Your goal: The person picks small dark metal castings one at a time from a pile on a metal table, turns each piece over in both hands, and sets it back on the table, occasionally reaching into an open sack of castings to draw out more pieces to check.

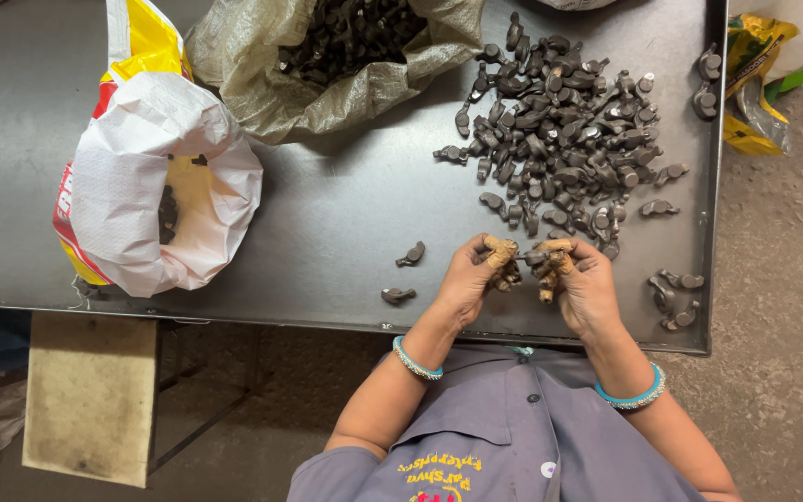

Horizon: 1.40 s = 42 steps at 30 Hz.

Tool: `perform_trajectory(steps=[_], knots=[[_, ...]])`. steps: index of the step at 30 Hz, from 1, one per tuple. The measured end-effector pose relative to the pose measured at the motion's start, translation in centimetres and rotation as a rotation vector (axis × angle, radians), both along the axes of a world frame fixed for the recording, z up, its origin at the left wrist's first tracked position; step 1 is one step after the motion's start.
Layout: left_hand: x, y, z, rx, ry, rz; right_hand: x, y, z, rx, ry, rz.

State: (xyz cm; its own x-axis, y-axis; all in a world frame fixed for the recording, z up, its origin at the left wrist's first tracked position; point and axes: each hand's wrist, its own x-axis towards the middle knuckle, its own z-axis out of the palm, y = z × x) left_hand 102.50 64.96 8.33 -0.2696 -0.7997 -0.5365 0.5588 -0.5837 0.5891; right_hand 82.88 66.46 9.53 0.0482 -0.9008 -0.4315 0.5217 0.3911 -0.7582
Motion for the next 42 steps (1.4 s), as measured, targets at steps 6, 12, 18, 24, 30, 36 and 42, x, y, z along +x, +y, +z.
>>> perform_trajectory(steps=[6, 12, 18, 24, 30, 36, 42], knots=[[-0.7, -0.1, -0.8, 0.032, 0.024, -0.022, -0.2, 0.2, -0.5, -0.013, -0.026, -0.004], [-1.2, -0.3, -0.5, 0.029, -0.006, -0.011, -0.5, -0.1, -0.4, -0.039, 0.056, 0.012], [-1.1, -0.6, 0.4, 0.013, -0.055, 0.061, 0.6, -0.9, -0.3, -0.16, 0.214, 0.069], [-0.7, -0.4, 1.5, -0.1, -0.066, 0.171, 0.5, -1.7, -0.7, -0.004, 0.029, 0.035], [-0.9, 0.0, 2.2, -0.256, -0.184, 0.196, -0.1, -1.9, -1.2, 0.09, -0.091, 0.069], [-1.1, 0.1, 2.2, -0.157, -0.201, 0.206, 0.1, -1.2, -1.0, 0.111, -0.084, 0.067], [-1.1, 0.4, 1.9, -0.115, -0.196, 0.199, 0.3, -1.0, -0.8, 0.119, -0.055, 0.069]])
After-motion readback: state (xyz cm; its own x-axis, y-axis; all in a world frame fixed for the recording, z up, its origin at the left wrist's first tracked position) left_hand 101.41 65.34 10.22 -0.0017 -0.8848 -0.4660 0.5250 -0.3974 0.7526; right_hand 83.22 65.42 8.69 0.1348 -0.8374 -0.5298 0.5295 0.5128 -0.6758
